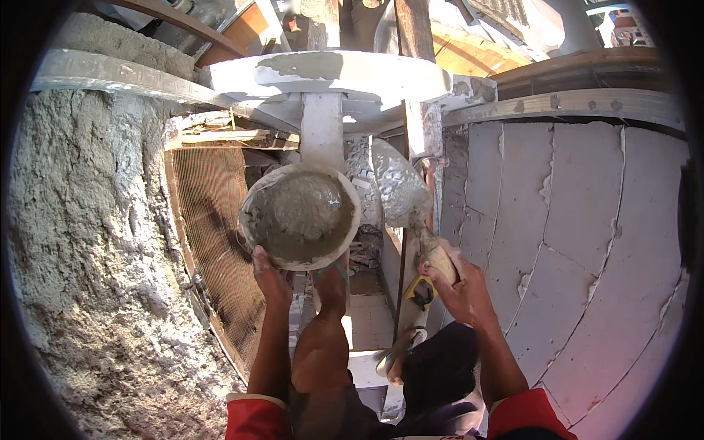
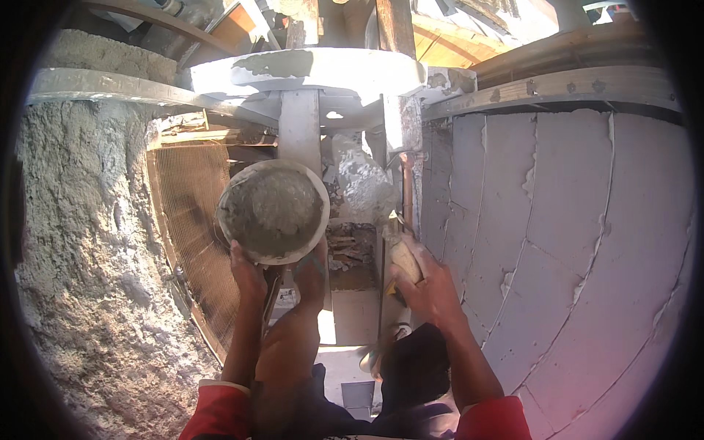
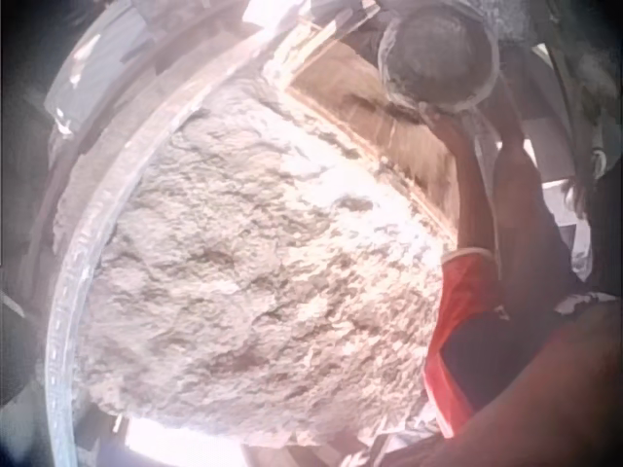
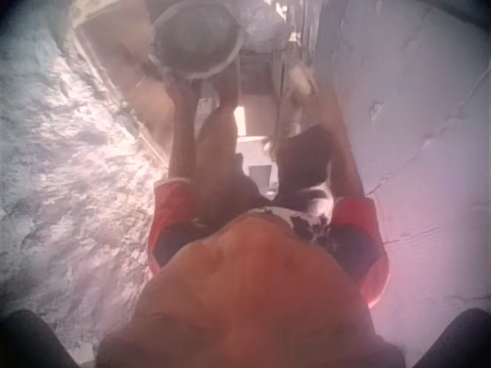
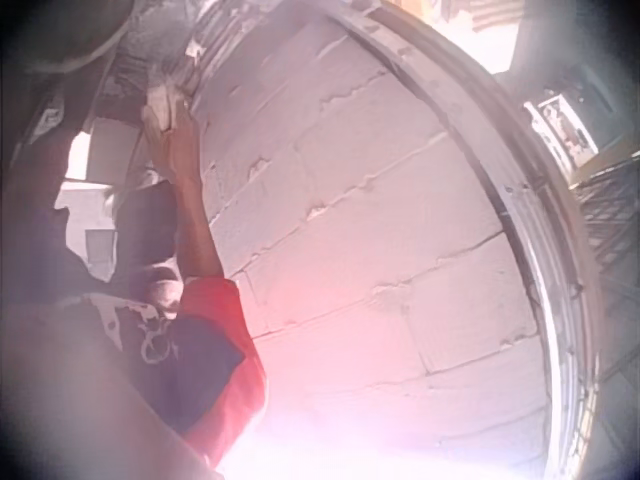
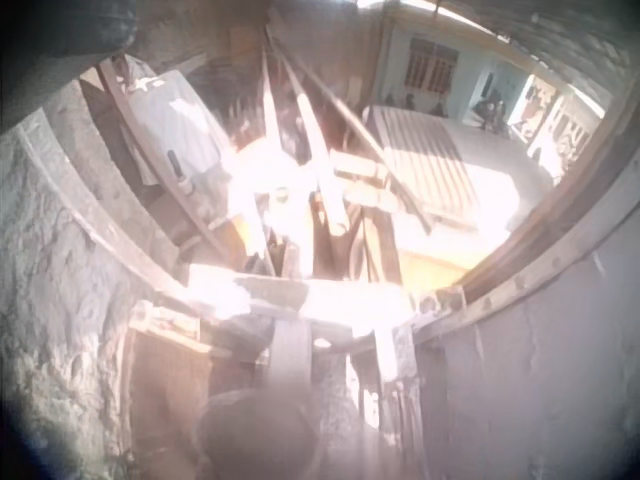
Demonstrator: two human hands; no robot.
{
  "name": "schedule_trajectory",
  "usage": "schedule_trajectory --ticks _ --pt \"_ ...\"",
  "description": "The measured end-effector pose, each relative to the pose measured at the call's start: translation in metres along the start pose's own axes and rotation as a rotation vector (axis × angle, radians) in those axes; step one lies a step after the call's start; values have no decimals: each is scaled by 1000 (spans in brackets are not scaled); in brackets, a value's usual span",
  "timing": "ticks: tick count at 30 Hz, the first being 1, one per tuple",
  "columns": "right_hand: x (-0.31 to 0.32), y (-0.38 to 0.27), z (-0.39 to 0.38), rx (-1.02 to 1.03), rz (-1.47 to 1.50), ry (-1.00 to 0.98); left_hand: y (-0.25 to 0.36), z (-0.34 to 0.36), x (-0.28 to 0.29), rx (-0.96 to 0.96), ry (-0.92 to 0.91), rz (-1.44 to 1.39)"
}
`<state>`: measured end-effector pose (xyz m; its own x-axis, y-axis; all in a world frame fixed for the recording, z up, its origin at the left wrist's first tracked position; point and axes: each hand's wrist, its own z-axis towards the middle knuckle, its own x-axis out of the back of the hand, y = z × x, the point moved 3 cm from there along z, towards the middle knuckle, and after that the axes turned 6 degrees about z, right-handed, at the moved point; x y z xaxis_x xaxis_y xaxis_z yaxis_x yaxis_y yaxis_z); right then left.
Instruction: The person scoops plaster from a bucket using a trowel and applies it to a white rectangular board. They smooth the surface, measure the board with a tape measure, and continue applying plaster to different sections.
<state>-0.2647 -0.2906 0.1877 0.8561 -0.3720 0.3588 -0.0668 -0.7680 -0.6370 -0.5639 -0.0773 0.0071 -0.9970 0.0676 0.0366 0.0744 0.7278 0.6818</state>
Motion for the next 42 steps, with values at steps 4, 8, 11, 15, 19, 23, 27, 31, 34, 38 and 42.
schedule_trajectory --ticks 4,8,11,15,19,23,27,31,34,38,42 --pt "-24 -44 -11 -113 -107 -339 8 -8 6 116 34 87" --pt "-70 -63 18 -98 -78 -401 29 -13 9 180 21 203" --pt "-109 -63 40 4 -100 -280 11 -1 34 196 -60 217" --pt "-132 -41 44 -73 -101 -141 35 -3 10 346 -30 114" --pt "-126 -36 35 -82 -43 -62 38 2 5 428 -82 86" --pt "-122 -24 30 -70 28 -77 19 38 52 -203 -430 912" --pt "-132 -2 28 -138 12 -144 85 41 -18 296 -305 307" --pt "-144 -23 24 -325 122 -107 110 70 -45 327 -376 378" --pt "-154 -28 19 -381 138 -49 114 75 -55 296 -376 448" --pt "-147 -43 4 -320 128 -6 80 83 -42 202 -346 571" --pt "-111 -52 -30 -420 143 11 92 69 -58 77 -210 712"
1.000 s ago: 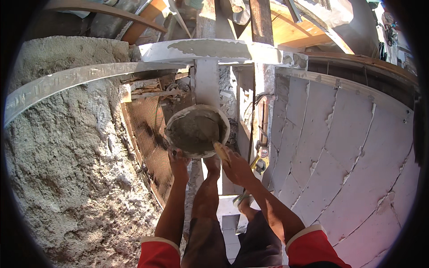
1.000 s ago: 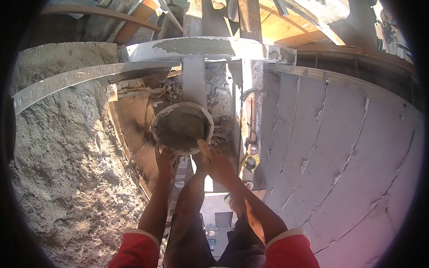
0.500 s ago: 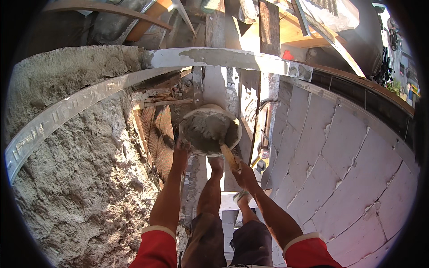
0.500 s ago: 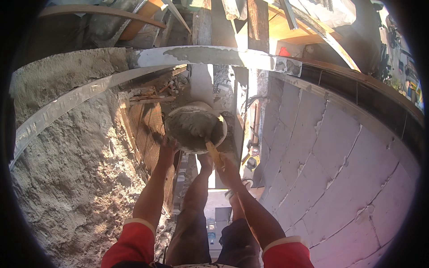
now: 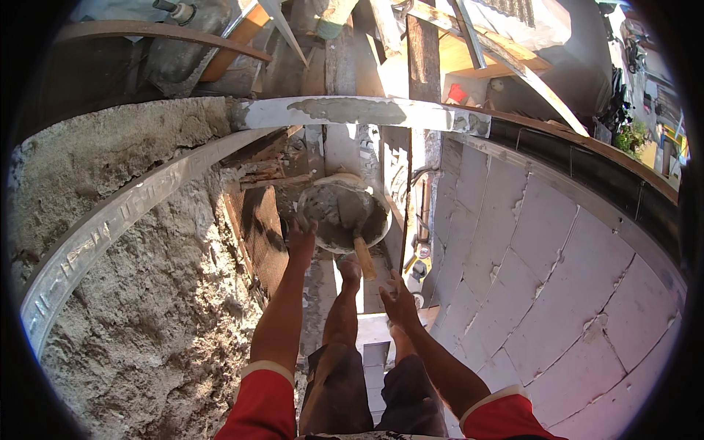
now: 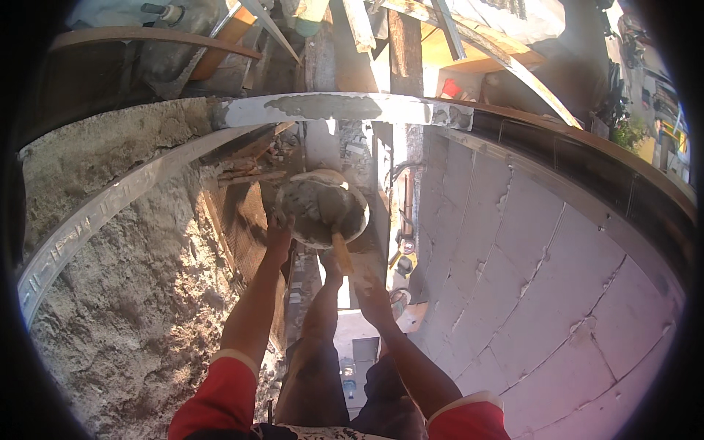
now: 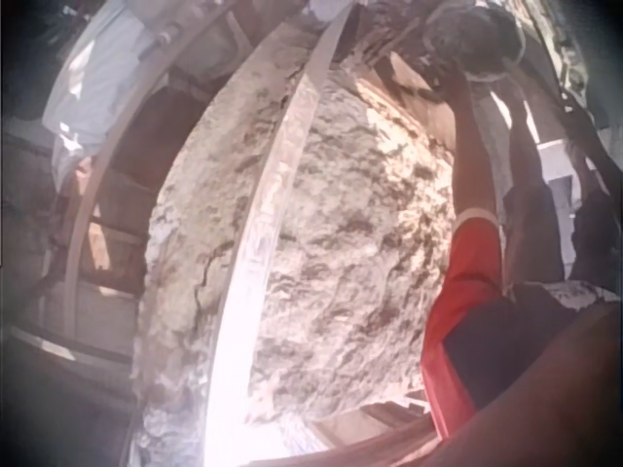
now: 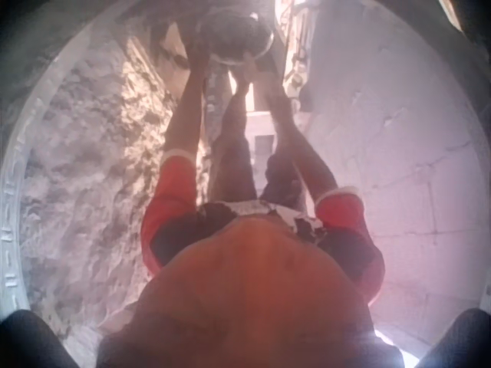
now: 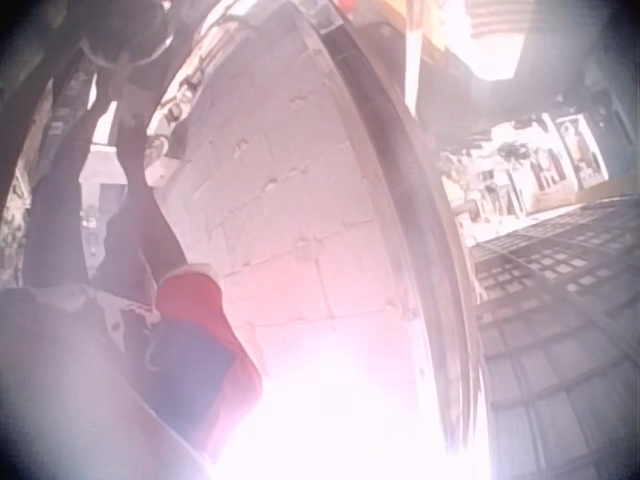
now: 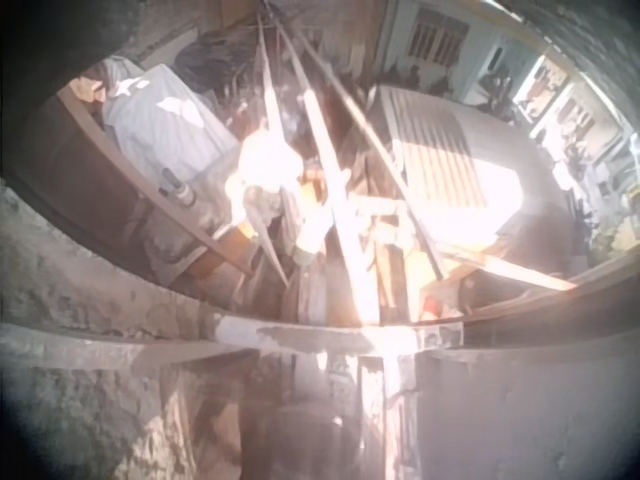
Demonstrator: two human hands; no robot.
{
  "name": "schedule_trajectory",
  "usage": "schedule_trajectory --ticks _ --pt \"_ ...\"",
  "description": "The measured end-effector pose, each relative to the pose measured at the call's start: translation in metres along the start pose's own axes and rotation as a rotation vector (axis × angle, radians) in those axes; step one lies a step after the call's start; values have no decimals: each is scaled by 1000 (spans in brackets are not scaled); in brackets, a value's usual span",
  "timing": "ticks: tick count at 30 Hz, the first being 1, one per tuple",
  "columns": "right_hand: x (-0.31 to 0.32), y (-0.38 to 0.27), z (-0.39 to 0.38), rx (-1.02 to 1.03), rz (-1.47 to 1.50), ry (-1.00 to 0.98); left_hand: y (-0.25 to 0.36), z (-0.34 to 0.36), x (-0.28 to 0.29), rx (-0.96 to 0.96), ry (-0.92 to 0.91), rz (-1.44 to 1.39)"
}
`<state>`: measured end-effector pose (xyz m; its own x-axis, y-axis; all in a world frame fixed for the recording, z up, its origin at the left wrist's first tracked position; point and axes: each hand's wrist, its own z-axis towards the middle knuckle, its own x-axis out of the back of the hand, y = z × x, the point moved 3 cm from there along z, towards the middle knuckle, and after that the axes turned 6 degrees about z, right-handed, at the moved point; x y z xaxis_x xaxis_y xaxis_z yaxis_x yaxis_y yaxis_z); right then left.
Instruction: The person scoops plaster from a bucket using a trowel and applies it to a white rectangular board. They smooth the surface, measure the board with a tape measure, and continue applying plaster to different sections.
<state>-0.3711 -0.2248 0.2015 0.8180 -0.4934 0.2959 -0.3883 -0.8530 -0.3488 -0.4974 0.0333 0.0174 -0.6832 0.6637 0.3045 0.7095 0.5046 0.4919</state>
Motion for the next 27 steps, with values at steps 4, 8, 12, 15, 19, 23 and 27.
schedule_trajectory --ticks 4,8,12,15,19,23,27 --pt "40 46 -46 -62 -75 30 11 -11 4 20 10 123" --pt "72 85 -108 -180 -172 -8 20 -29 15 -4 -60 -108" --pt "83 138 -167 -174 -298 -43 25 -62 27 16 -20 -121" --pt "83 178 -197 -16 -484 -116 -12 -89 50 -86 71 129" --pt "80 221 -232 30 -750 -147 -49 -155 56 26 32 103" --pt "83 232 -234 48 -821 -91 -123 -218 61 27 131 314" --pt "87 241 -220 5 -791 -74 -161 -279 47 93 129 389"
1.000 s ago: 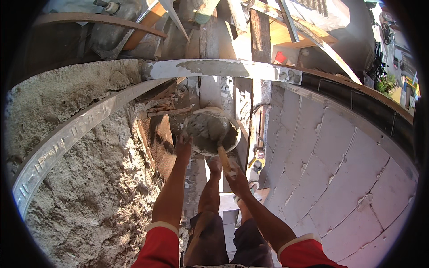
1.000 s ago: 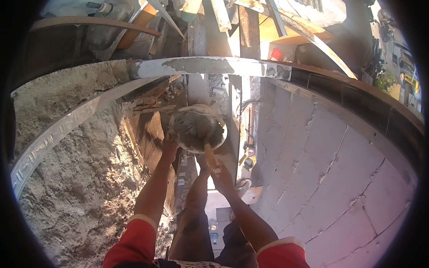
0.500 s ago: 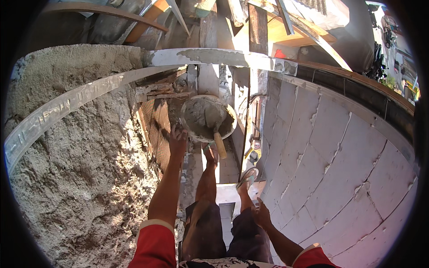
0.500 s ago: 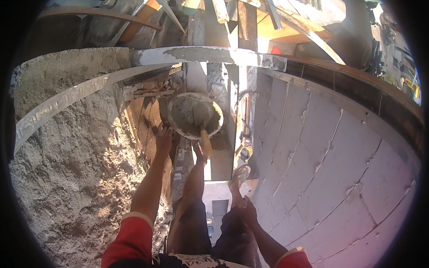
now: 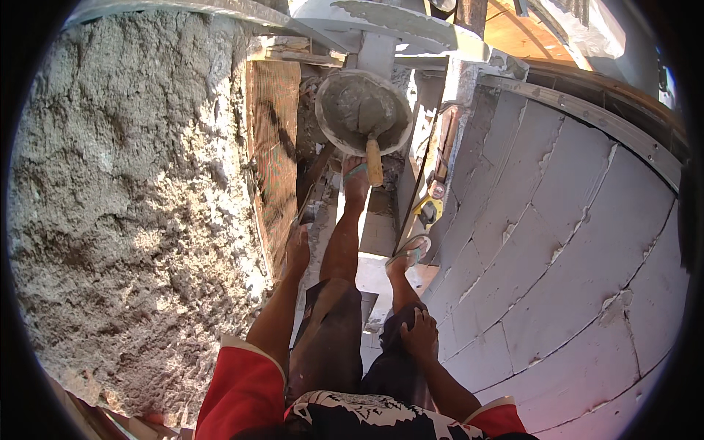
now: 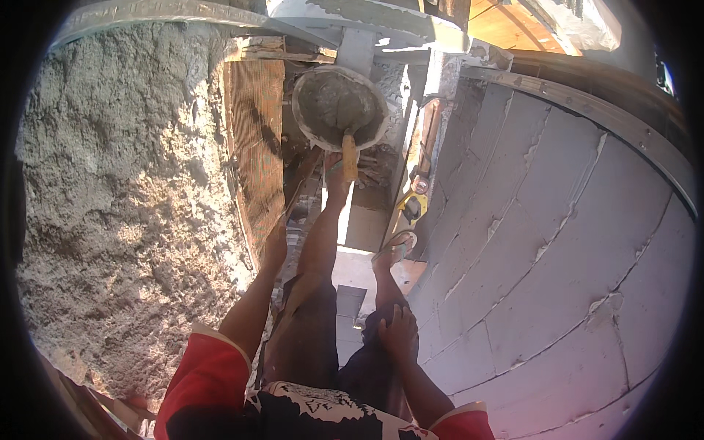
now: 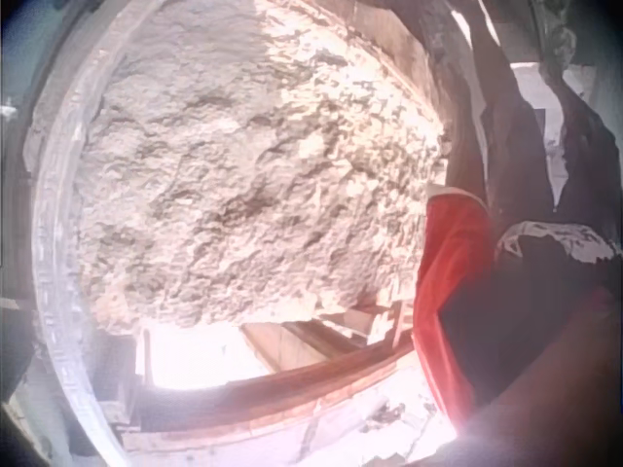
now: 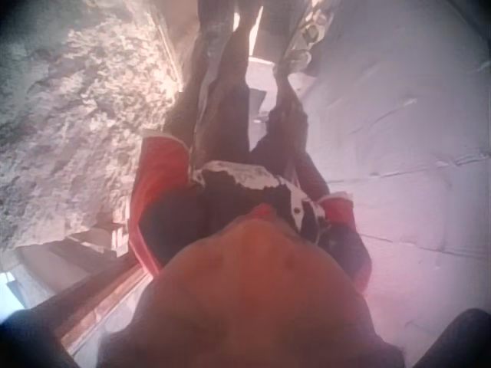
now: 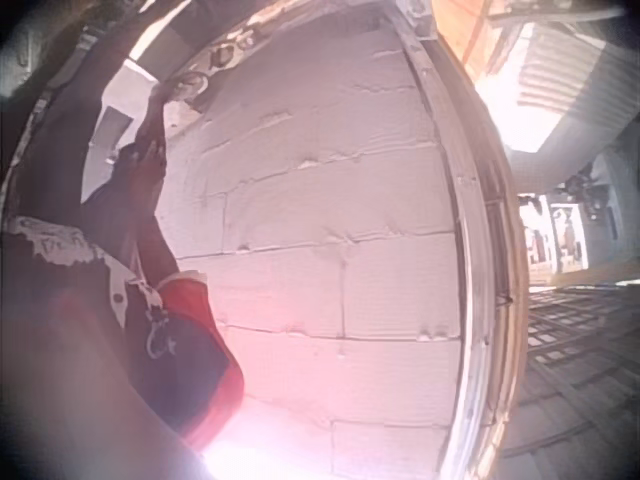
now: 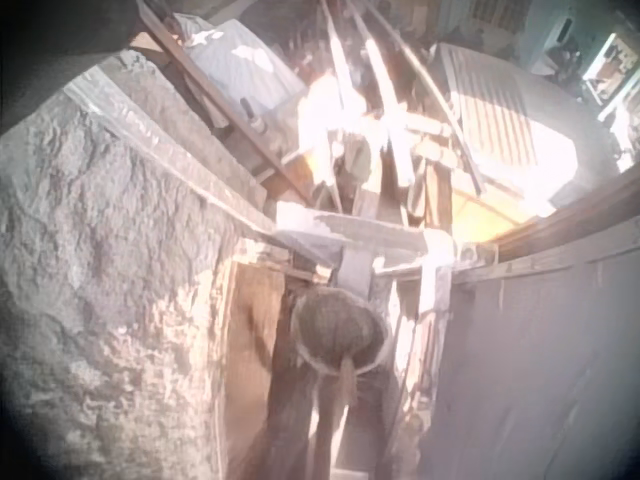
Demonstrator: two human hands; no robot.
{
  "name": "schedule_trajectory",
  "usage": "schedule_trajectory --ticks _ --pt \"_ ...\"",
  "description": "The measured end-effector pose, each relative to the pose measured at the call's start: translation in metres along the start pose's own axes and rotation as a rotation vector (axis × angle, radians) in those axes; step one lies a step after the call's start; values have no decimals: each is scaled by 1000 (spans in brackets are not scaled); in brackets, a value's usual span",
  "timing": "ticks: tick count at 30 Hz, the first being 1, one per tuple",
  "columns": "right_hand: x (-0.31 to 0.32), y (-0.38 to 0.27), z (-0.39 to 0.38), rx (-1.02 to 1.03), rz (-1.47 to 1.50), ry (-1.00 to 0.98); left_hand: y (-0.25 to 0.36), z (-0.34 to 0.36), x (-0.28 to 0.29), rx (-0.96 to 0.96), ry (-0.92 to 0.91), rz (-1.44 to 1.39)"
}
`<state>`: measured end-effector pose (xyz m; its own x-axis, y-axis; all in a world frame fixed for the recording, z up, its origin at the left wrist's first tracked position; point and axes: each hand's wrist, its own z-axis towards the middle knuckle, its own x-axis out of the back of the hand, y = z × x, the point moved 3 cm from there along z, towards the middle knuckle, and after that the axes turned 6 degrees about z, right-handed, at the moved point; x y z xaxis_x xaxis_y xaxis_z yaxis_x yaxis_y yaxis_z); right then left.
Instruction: The person scoops plaster from a bucket using a trowel and applies it to a white rectangular board. They smooth the surface, measure the board with a tape measure, and continue applying plaster to different sections.
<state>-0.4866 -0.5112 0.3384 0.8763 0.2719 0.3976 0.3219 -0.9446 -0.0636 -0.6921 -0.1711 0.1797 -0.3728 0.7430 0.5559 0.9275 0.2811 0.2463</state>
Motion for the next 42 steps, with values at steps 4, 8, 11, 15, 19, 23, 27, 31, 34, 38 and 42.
schedule_trajectory --ticks 4,8,11,15,19,23,27,31,34,38,42 --pt "14 5 -3 -30 44 6 -52 -39 -28 198 -159 63" --pt "13 27 -6 60 37 36 -139 -73 -59 20 -74 204" --pt "12 43 -6 90 39 76 -150 -99 -76 8 31 139" --pt "12 62 -1 115 19 127 -117 -132 -68 294 -181 92" --pt "14 67 -1 142 17 91 -185 -155 -67 -6 -92 -68" --pt "17 72 -3 88 20 29 -200 -196 -71 -184 -30 263" --pt "8 74 -27 9 -3 -57 -202 -231 -70 -67 -113 31" --pt "-8 62 -37 -22 -39 -86 -155 -221 -58 16 -34 -54" --pt "-18 56 -39 -28 -78 -29 -141 -205 -57 132 -78 -127" --pt "-26 46 -36 -74 -71 -40 -138 -173 -65 187 -109 -217" --pt "-32 42 -38 -82 -97 -46 -130 -158 -73 149 -101 -201"
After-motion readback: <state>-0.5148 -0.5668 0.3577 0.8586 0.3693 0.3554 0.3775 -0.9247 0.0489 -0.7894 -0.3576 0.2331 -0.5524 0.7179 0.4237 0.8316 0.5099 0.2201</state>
